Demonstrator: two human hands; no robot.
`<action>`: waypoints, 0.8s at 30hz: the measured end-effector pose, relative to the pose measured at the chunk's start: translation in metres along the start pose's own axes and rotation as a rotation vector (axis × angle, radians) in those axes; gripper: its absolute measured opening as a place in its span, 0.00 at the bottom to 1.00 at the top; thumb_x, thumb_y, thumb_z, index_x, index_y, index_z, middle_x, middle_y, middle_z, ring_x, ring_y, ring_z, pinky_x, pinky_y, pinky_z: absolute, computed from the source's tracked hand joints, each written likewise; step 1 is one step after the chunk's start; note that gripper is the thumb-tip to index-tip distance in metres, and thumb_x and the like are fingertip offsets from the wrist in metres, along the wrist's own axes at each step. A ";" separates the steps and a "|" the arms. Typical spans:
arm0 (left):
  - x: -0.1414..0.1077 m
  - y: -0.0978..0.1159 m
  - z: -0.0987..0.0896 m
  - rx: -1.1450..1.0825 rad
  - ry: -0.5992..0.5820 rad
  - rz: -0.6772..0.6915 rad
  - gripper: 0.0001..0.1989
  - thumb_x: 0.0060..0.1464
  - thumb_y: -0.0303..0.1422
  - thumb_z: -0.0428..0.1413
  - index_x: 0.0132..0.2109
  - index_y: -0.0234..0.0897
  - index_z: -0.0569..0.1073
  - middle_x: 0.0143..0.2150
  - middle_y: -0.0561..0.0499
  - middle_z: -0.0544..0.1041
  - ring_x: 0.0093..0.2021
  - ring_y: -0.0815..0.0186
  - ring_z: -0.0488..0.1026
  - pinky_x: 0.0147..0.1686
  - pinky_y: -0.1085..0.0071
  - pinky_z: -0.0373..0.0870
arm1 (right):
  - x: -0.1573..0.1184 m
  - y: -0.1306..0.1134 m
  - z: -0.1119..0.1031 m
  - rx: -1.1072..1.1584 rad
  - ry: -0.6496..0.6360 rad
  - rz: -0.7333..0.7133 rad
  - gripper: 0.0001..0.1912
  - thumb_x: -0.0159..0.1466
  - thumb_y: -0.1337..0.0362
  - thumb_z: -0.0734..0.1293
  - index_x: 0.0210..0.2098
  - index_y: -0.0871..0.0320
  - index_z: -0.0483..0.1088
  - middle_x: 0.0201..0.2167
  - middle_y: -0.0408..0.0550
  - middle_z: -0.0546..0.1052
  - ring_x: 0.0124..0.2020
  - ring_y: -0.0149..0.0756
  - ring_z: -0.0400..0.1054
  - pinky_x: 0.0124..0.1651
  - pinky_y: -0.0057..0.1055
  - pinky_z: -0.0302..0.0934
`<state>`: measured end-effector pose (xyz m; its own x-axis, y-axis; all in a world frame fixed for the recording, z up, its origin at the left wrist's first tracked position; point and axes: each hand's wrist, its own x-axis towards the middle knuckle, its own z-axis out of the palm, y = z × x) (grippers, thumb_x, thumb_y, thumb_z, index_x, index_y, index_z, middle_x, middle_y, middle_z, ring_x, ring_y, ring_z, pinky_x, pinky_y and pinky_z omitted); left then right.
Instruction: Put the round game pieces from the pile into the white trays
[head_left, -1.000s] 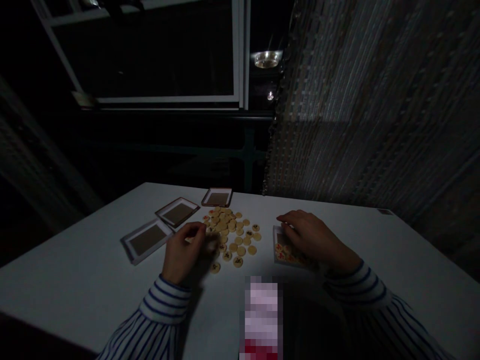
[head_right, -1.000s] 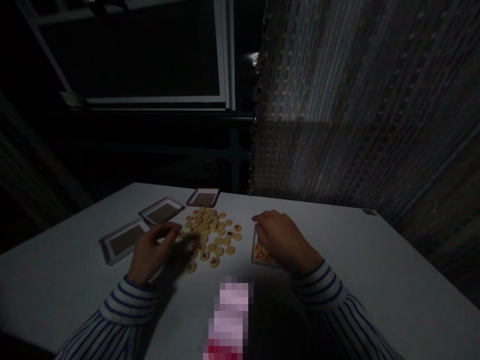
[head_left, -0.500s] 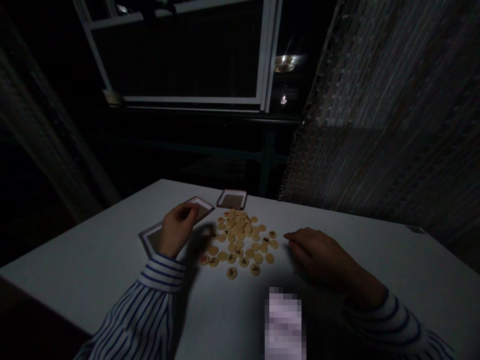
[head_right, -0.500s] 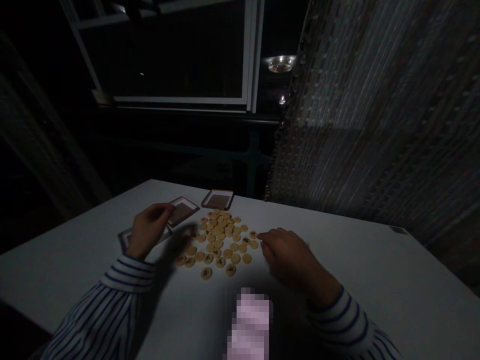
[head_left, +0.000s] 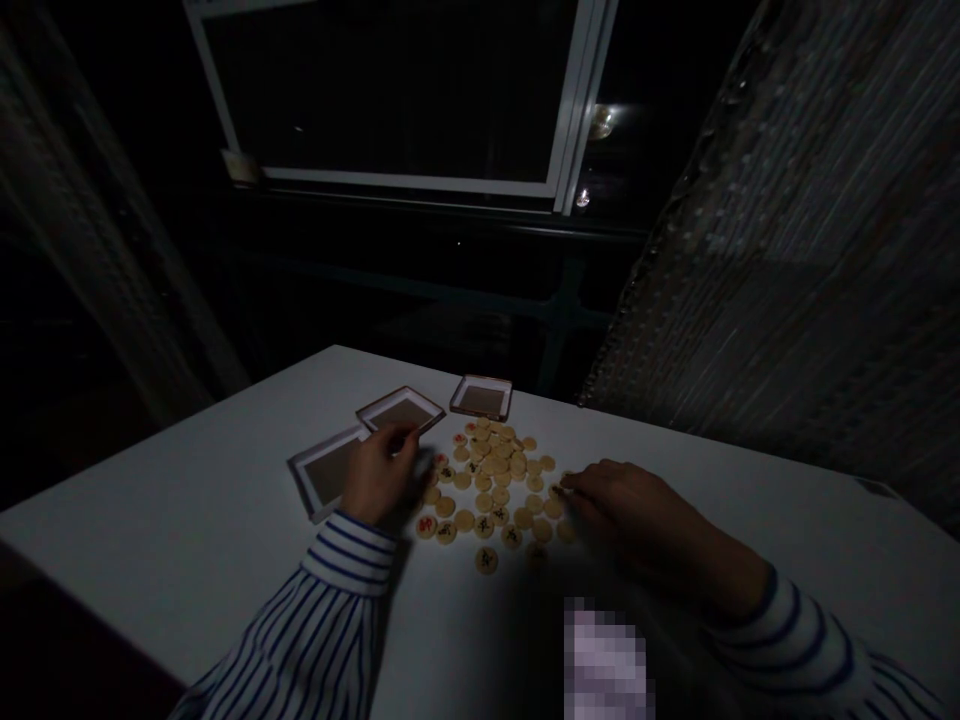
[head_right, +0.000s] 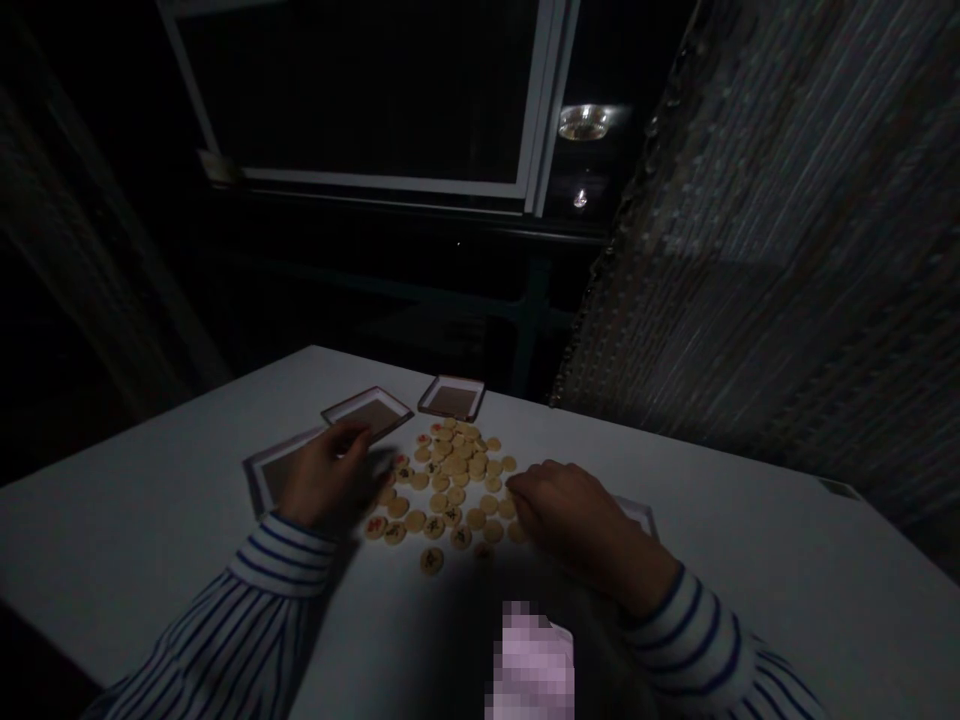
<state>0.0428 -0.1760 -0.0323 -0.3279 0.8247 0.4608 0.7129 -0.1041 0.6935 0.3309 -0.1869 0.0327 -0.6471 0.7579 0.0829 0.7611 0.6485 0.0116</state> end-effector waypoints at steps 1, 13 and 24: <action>-0.001 -0.001 0.001 0.019 -0.006 0.010 0.16 0.51 0.40 0.46 0.40 0.36 0.72 0.35 0.48 0.76 0.35 0.63 0.73 0.35 0.69 0.67 | 0.004 -0.002 0.001 0.000 -0.017 -0.012 0.16 0.61 0.66 0.53 0.42 0.57 0.69 0.36 0.50 0.74 0.38 0.36 0.67 0.41 0.31 0.58; -0.003 -0.008 0.015 0.145 -0.086 0.052 0.16 0.53 0.37 0.44 0.44 0.36 0.70 0.38 0.46 0.76 0.37 0.62 0.72 0.38 0.68 0.66 | 0.034 -0.007 0.006 0.065 -0.075 -0.022 0.15 0.60 0.66 0.53 0.38 0.58 0.70 0.36 0.49 0.74 0.38 0.35 0.66 0.41 0.28 0.56; -0.006 -0.012 0.028 0.166 -0.137 0.102 0.16 0.53 0.33 0.44 0.45 0.34 0.69 0.42 0.44 0.74 0.44 0.61 0.70 0.44 0.67 0.64 | 0.099 -0.018 0.014 -0.028 -0.121 -0.069 0.13 0.60 0.62 0.55 0.34 0.57 0.70 0.34 0.49 0.74 0.35 0.34 0.66 0.35 0.26 0.54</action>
<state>0.0530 -0.1641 -0.0590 -0.1700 0.8834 0.4368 0.8337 -0.1075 0.5417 0.2524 -0.1223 0.0267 -0.6977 0.7153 -0.0395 0.7142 0.6988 0.0408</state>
